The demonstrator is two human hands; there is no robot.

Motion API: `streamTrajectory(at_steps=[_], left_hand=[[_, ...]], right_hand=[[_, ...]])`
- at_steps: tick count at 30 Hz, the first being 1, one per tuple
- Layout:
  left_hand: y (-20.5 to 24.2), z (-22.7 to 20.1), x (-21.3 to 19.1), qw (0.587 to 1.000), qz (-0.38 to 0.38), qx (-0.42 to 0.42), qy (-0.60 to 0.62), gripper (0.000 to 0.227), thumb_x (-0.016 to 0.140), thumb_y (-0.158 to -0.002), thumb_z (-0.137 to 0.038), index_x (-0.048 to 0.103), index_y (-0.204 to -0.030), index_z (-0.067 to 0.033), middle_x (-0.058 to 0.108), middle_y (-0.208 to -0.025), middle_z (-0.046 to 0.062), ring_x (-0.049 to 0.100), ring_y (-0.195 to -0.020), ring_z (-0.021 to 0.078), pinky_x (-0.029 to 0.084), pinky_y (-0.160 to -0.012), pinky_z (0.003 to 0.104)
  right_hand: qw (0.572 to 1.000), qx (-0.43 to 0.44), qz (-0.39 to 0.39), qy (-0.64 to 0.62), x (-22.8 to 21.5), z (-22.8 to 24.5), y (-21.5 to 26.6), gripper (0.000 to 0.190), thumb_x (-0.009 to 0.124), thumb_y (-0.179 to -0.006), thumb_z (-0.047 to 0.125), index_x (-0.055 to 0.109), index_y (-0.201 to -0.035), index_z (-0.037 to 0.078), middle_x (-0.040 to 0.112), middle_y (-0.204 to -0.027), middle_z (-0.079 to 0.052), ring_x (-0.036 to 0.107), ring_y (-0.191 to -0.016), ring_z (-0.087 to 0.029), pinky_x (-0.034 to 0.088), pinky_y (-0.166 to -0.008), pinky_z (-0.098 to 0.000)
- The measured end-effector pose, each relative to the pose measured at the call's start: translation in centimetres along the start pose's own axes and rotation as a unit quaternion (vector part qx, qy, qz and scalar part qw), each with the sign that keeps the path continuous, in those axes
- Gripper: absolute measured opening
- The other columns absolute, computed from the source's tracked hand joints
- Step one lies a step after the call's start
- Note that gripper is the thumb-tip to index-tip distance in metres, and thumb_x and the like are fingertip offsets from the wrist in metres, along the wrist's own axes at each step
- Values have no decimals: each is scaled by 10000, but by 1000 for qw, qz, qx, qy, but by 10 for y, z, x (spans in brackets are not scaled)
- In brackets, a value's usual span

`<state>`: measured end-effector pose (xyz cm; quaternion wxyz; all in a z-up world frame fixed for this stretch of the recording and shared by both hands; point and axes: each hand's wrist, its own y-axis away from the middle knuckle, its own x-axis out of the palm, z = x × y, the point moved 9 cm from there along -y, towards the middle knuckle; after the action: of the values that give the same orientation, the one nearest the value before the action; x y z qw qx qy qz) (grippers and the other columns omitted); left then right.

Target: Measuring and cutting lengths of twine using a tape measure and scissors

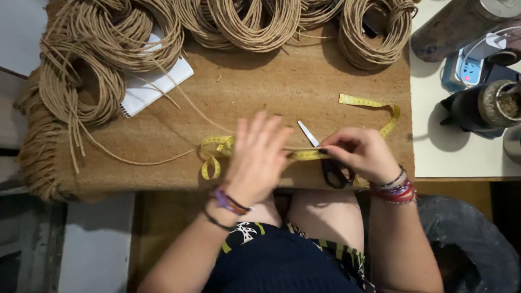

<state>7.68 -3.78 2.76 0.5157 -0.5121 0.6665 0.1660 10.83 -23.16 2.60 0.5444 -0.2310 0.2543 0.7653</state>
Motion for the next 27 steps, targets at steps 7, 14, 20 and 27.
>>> streamTrajectory(at_steps=[7,14,20,27], left_hand=[[-7,-1,15,996,-11,11,84,134,581,-1010,-280,686,-987,-201,637,-1331,4,388,-1493,356,142,-1216,665],[10,46,-12,998,-33,-47,-10,78,656,-971,-259,718,-977,-212,632,-1343,12,384,-1493,375,135,-1215,655],[21,56,-19,997,-25,-68,-37,105,636,-983,-295,719,-970,-232,613,-1366,-6,365,-1507,360,127,-1219,651],[28,71,-25,994,-30,-80,-65,83,639,-984,-288,705,-969,-239,607,-1373,0,353,-1520,368,110,-1224,660]], right_hand=[[996,-92,-2,-5,-5,21,-1,126,799,-857,194,833,-961,132,781,-811,-106,740,-745,-248,562,-680,-375],[998,-23,-50,-22,-25,-20,-8,129,806,-871,162,826,-994,127,740,-738,-54,619,-668,-111,511,-612,-282],[998,-10,-48,-48,-16,-19,-11,111,826,-847,132,834,-958,133,744,-688,-68,599,-645,-92,497,-567,-261],[998,24,-24,-48,-16,-25,-9,118,814,-846,127,837,-962,127,724,-612,-35,536,-591,-84,465,-547,-235]])
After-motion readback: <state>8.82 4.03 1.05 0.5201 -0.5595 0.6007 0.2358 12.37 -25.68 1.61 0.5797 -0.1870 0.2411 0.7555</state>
